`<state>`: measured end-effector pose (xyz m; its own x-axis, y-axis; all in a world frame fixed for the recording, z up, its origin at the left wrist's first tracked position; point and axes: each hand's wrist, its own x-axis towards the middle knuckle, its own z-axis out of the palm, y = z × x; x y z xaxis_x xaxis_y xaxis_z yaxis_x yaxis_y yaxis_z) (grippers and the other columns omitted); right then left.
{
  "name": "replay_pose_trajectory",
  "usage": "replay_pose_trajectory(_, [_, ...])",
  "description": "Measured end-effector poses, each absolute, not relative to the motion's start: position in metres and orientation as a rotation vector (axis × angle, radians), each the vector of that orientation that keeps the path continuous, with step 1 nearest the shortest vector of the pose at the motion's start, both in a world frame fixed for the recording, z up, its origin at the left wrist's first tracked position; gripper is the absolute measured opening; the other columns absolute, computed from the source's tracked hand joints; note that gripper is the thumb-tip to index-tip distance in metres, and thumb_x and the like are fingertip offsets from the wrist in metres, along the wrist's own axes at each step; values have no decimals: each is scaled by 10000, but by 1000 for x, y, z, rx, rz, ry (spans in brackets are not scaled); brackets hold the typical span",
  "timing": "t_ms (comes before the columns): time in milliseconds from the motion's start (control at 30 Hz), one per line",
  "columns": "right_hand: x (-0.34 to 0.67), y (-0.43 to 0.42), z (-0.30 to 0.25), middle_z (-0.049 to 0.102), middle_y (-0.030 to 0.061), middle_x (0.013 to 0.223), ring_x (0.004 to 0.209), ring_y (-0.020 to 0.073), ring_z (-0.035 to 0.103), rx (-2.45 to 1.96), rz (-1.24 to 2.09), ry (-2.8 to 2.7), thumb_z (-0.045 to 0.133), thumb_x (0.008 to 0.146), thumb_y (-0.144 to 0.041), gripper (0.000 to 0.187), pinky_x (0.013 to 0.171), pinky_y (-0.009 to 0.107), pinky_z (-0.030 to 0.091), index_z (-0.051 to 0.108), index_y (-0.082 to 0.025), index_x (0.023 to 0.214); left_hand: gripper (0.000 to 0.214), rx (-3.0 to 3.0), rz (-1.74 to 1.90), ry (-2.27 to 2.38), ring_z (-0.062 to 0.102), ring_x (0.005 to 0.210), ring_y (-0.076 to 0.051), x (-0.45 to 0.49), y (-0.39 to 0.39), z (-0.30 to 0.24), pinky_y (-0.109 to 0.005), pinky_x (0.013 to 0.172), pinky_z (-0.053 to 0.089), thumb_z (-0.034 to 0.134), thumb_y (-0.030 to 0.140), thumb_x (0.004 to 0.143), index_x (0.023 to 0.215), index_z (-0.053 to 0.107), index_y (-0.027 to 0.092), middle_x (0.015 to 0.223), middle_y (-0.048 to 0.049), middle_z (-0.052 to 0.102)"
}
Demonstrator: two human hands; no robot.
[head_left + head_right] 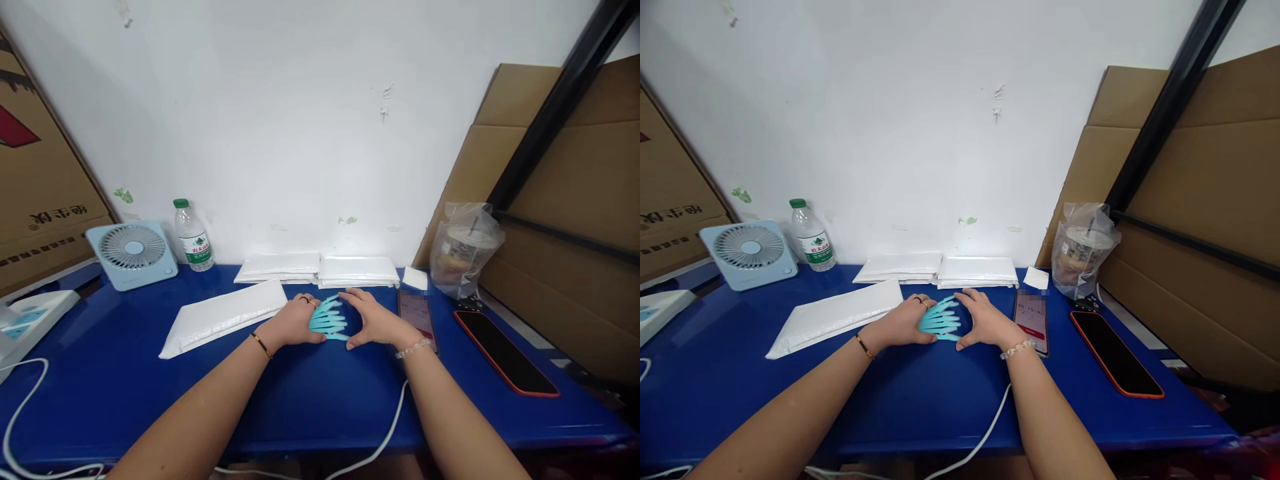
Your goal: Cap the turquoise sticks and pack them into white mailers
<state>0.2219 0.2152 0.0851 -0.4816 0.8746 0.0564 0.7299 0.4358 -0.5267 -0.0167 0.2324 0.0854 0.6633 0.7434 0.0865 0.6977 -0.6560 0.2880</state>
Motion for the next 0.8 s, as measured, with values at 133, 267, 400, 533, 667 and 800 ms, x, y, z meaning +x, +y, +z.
replay_pose_trajectory(133, [220, 216, 85, 425, 102, 1275, 1187, 302, 356, -1336, 647, -2470, 769, 552, -443, 879, 968, 419, 334, 410, -232, 1326, 389, 2727, 272, 1041, 492, 1010, -247, -5, 221, 87, -326, 877, 396, 571, 257, 693, 1070, 541, 166, 1050, -88, 574])
replay_pose_trajectory(267, [208, 210, 88, 528, 61, 996, 932, 206, 500, -1305, 508, -2566, 627, 680, -193, 346, 811, 309, 412, 579, -190, 1023, 242, 2753, 229, 1108, 540, 894, -241, 4, 214, 84, -338, 803, 426, 503, 159, 701, 941, 537, 154, 938, -99, 585])
replay_pose_trajectory(400, [189, 204, 85, 552, 99, 967, 903, 221, 530, -1417, 217, -2686, 565, 654, -119, 313, 772, 302, 413, 544, -138, 966, 210, 2692, 233, 1208, 567, 859, -273, 13, 211, 78, -374, 786, 429, 544, 161, 679, 887, 537, 138, 907, -132, 596])
replay_pose_trajectory(533, [172, 200, 89, 609, 146, 989, 884, 253, 587, -1489, 28, -2839, 531, 705, -148, 312, 740, 318, 420, 546, -106, 1013, 214, 2613, 368, 1285, 564, 918, -297, 16, 208, 72, -385, 836, 409, 605, 150, 642, 847, 543, 141, 937, -146, 606])
replay_pose_trajectory(667, [166, 189, 132, 644, 151, 938, 816, 265, 616, -1548, -23, -2848, 542, 711, -153, 280, 657, 313, 413, 569, -114, 987, 239, 2543, 543, 1336, 580, 895, -273, 16, 200, 75, -353, 775, 422, 580, 194, 713, 943, 524, 155, 933, -121, 619])
replay_pose_trajectory(800, [157, 165, 198, 626, 92, 977, 849, 229, 591, -1329, -83, -2769, 651, 700, -277, 409, 634, 267, 394, 529, -177, 1077, 143, 2080, 1051, 1144, 586, 734, -187, 28, 189, 84, -271, 637, 410, 538, 278, 768, 865, 532, 173, 795, -42, 628])
